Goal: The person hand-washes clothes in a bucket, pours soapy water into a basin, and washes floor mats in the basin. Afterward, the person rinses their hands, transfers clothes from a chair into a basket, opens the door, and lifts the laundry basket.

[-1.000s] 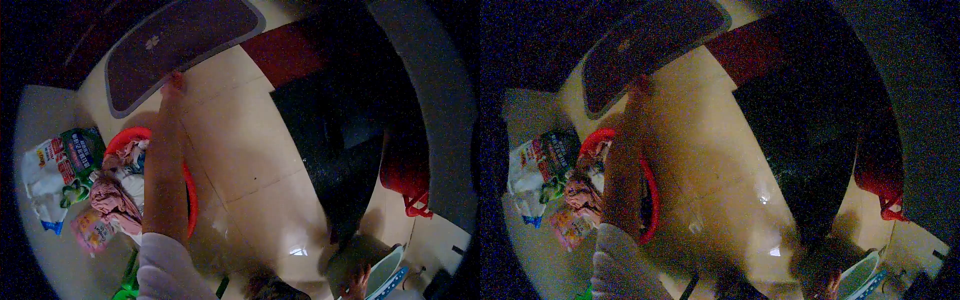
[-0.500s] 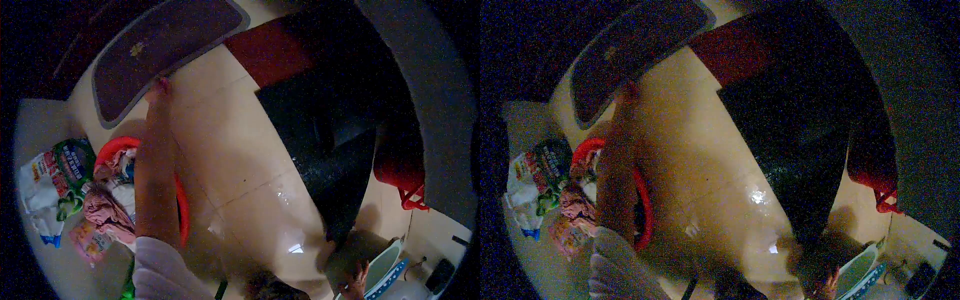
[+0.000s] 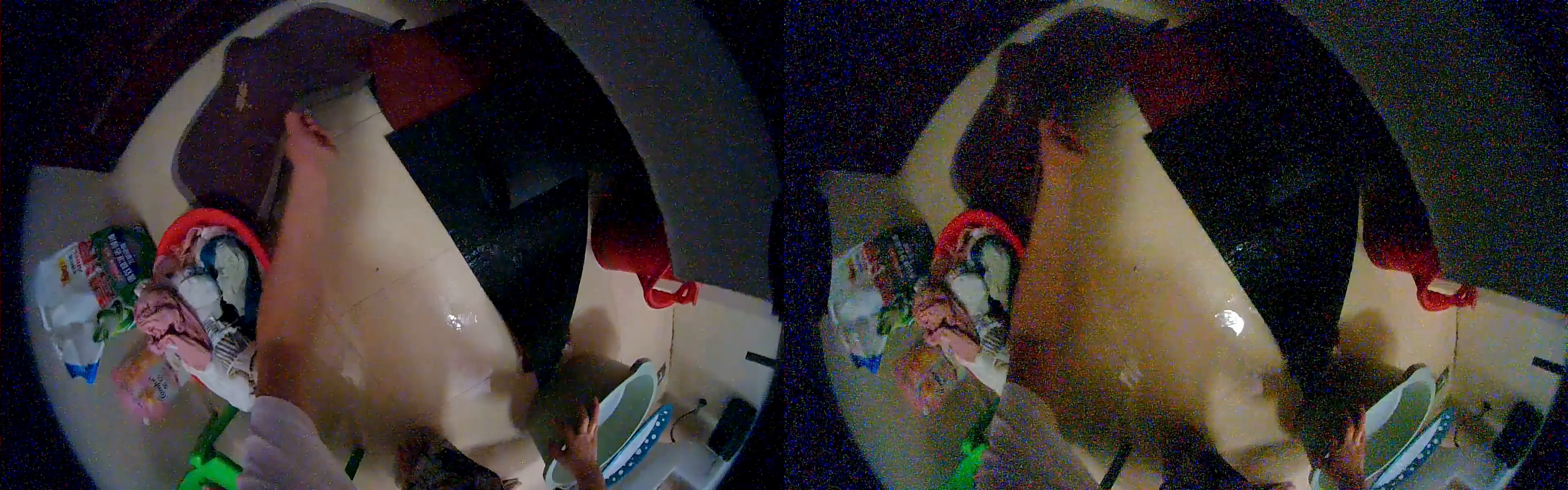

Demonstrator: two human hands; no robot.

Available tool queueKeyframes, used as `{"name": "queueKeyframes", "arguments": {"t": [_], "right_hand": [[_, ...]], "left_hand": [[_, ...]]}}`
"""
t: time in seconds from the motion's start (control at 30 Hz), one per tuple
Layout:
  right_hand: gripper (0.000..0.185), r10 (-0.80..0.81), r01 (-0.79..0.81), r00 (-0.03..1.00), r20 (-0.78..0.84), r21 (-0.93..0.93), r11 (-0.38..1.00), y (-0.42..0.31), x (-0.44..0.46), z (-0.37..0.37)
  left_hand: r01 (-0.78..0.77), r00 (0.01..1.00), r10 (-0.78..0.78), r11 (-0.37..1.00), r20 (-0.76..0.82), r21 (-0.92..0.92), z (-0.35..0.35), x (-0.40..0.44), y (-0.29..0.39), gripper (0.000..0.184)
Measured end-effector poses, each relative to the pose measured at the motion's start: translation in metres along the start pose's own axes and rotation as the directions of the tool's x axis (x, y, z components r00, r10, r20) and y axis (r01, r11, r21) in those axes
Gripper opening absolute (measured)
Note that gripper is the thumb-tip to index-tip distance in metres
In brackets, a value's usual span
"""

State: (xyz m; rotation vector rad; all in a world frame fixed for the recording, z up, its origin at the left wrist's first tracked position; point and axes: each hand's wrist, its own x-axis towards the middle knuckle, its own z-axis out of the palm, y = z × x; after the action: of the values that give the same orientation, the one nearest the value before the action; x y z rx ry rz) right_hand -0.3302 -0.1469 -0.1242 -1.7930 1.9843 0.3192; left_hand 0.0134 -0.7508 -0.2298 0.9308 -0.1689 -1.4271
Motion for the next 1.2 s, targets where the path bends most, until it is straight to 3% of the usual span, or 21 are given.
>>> {"name": "queueKeyframes", "arguments": {"t": [0.03, 0.1, 0.17, 0.23, 0.3, 0.43, 0.57, 0.63, 0.67, 0.73, 0.8, 0.87, 0.9, 0.93, 0.97, 1.0, 1.03, 1.07, 1.1, 1.17, 1.2], "right_hand": [[0.046, -0.081, 0.082, 0.995, 0.05, -0.018, 0.997, 0.009, 0.025, -0.036], [0.046, -0.074, 0.073, 0.996, 0.041, 0.026, 0.997, 0.004, 0.022, -0.052], [0.046, -0.065, 0.063, 0.997, 0.029, 0.068, 0.996, -0.002, 0.019, -0.057], [0.044, -0.088, 0.088, 0.996, -0.018, 0.015, 0.996, -0.008, 0.016, -0.051], [0.043, -0.123, 0.127, 0.99, -0.072, 0.054, 0.99, -0.006, 0.002, -0.039], [0.042, -0.124, 0.131, 0.981, -0.15, 0.04, 0.991, -0.011, -0.007, -0.036], [0.043, -0.074, 0.096, 0.978, -0.193, 0.107, 0.99, -0.015, -0.017, -0.027], [0.044, -0.105, 0.083, 0.963, -0.248, -0.098, 0.992, -0.013, -0.016, -0.024], [0.044, -0.107, 0.084, 0.963, -0.246, -0.101, 0.991, -0.017, -0.018, -0.027], [0.045, -0.119, 0.052, 0.971, -0.205, -0.306, 0.951, -0.025, -0.016, -0.038], [0.05, -0.086, 0.062, 0.986, -0.143, -0.162, 0.985, -0.025, 0.001, -0.036], [0.056, -0.131, 0.078, 0.944, -0.302, -0.182, 0.98, -0.037, 0.016, -0.038], [0.059, -0.029, 0.065, 0.946, -0.322, 0.102, 0.993, -0.045, 0.025, -0.041], [0.062, 0.078, 0.053, 0.944, -0.32, 0.381, 0.923, -0.052, 0.037, -0.04], [0.062, 0.223, 0.081, 0.929, -0.297, 0.747, 0.659, -0.049, 0.062, -0.018], [0.061, 0.339, 0.129, 0.916, -0.216, 0.957, 0.261, -0.046, 0.086, 0.005], [0.061, 0.344, 0.131, 0.914, -0.217, 0.957, 0.258, -0.049, 0.102, 0.007], [0.059, 0.43, -0.121, 0.897, 0.103, 0.992, 0.015, -0.055, 0.113, 0.007], [0.056, 0.428, -0.345, 0.802, 0.417, 0.908, -0.239, -0.06, 0.125, 0.01], [0.052, 0.507, -0.297, 0.782, 0.364, 0.931, -0.21, -0.073, 0.151, 0.047], [0.048, 0.582, -0.263, 0.75, 0.314, 0.949, -0.172, -0.076, 0.16, 0.069]], "left_hand": [[-0.012, 0.997, 0.012, 1.0, -0.072, -0.003, -0.015, 0.009, -0.008, 0.02], [0.157, 0.971, -0.15, 0.987, -0.188, 0.024, -0.024, 0.0, -0.042, 0.021], [0.094, 0.988, -0.07, 0.98, -0.137, 0.177, 0.006, -0.066, -0.059, 0.022], [0.076, 0.969, -0.009, 0.963, -0.249, 0.259, 0.018, -0.09, -0.113, 0.021], [0.135, 0.985, -0.102, 0.956, -0.137, 0.261, 0.021, -0.17, -0.114, 0.02], [0.249, 0.958, -0.213, 0.951, -0.192, 0.184, 0.012, -0.263, -0.145, 0.017], [0.215, 0.971, -0.195, 0.965, -0.139, 0.15, -0.016, -0.337, -0.16, 0.016], [0.188, 0.977, -0.173, 0.975, -0.125, 0.122, -0.032, -0.37, -0.162, 0.016], [0.217, 0.971, -0.201, 0.968, -0.128, 0.127, -0.041, -0.388, -0.163, 0.017], [0.262, 0.961, -0.246, 0.957, -0.124, 0.128, -0.059, -0.42, -0.171, 0.017], [0.332, 0.938, -0.29, 0.912, -0.191, 0.24, -0.087, -0.451, -0.177, 0.013], [0.42, 0.903, -0.392, 0.891, -0.176, 0.173, -0.104, -0.484, -0.158, 0.009], [0.229, 0.973, -0.212, 0.87, -0.09, 0.436, -0.142, -0.483, -0.184, 0.008], [0.507, 0.861, -0.48, 0.838, -0.171, 0.2, -0.137, -0.495, -0.148, 0.007], [0.515, 0.856, -0.489, 0.832, -0.166, 0.206, -0.147, -0.495, -0.145, 0.007], [0.573, 0.819, -0.552, 0.796, -0.154, 0.193, -0.16, -0.493, -0.147, 0.011], [0.623, 0.782, -0.607, 0.761, -0.14, 0.182, -0.167, -0.487, -0.146, 0.016], [0.712, 0.701, -0.694, 0.674, -0.16, 0.198, -0.166, -0.484, -0.136, 0.017], [0.71, 0.704, -0.694, 0.674, -0.155, 0.205, -0.169, -0.481, -0.137, 0.017], [0.777, 0.624, -0.774, 0.629, -0.107, -0.019, -0.188, -0.482, -0.143, 0.018], [0.769, 0.637, -0.77, 0.638, -0.041, -0.042, -0.189, -0.492, -0.124, 0.022]]}}
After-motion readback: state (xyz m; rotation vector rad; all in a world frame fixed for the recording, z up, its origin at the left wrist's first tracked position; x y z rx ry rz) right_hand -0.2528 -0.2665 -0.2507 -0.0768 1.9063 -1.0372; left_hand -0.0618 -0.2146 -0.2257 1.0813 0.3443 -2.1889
